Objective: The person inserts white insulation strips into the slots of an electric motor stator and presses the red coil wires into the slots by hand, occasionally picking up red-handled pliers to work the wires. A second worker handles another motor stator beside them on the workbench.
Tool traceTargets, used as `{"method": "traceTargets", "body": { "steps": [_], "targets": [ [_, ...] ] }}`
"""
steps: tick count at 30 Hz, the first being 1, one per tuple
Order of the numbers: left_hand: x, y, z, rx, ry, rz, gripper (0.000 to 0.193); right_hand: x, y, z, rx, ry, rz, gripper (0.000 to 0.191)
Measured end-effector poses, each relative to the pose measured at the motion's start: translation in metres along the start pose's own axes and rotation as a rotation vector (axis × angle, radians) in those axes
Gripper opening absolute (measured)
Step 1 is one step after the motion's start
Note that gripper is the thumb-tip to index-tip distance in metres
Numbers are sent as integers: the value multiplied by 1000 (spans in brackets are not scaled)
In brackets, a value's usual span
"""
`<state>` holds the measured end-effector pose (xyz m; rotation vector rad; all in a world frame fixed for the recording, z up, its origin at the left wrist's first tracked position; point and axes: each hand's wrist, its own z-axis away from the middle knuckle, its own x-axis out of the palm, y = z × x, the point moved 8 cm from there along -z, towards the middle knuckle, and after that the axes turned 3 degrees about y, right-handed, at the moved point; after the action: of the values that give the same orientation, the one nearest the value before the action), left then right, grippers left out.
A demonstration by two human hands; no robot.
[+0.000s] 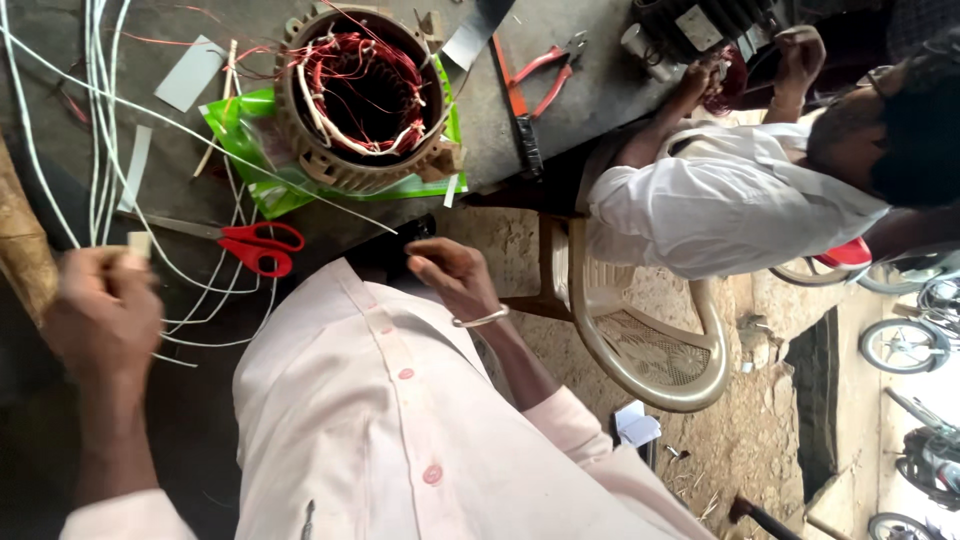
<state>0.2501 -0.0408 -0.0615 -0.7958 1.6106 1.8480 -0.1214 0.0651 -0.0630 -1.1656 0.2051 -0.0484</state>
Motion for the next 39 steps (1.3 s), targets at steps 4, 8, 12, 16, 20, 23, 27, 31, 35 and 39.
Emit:
{"method": "traceTargets", "body": {
  "steps": [4, 8, 12, 16, 20, 23, 27, 31, 35, 39],
  "targets": [
    [52, 85, 32, 166, -261, 500, 12, 34, -23, -18, 79, -212, -219, 32],
    [106, 148, 45, 14, -413, 928, 16, 40, -45, -34, 25, -274, -438, 31],
    [152, 191, 22, -193, -471, 1307, 23, -2, -67, -64, -46, -290, -499, 31],
    [185, 235, -5, -154, -491, 1354, 27, -48, -82, -93, -97, -324, -512, 31],
    [187, 271, -30, 54, -278, 1224, 26, -80, -102, -129, -174, -310, -541, 24],
    [152, 284, -37, 346, 190, 750, 27, -98, -125, -159, -284, -172, -478, 21],
    [145, 289, -53, 359, 208, 604, 29, -100, -153, -186, -303, -87, -453, 23],
    [143, 297, -59, 412, 210, 549, 19, -89, -171, -192, -362, -73, -378, 26],
    [147, 289, -60, 324, 160, 586, 13, -74, -172, -189, -385, -120, -353, 27],
    [145, 281, -59, 301, 146, 577, 12, -65, -160, -190, -350, -146, -339, 28]
  ]
}}
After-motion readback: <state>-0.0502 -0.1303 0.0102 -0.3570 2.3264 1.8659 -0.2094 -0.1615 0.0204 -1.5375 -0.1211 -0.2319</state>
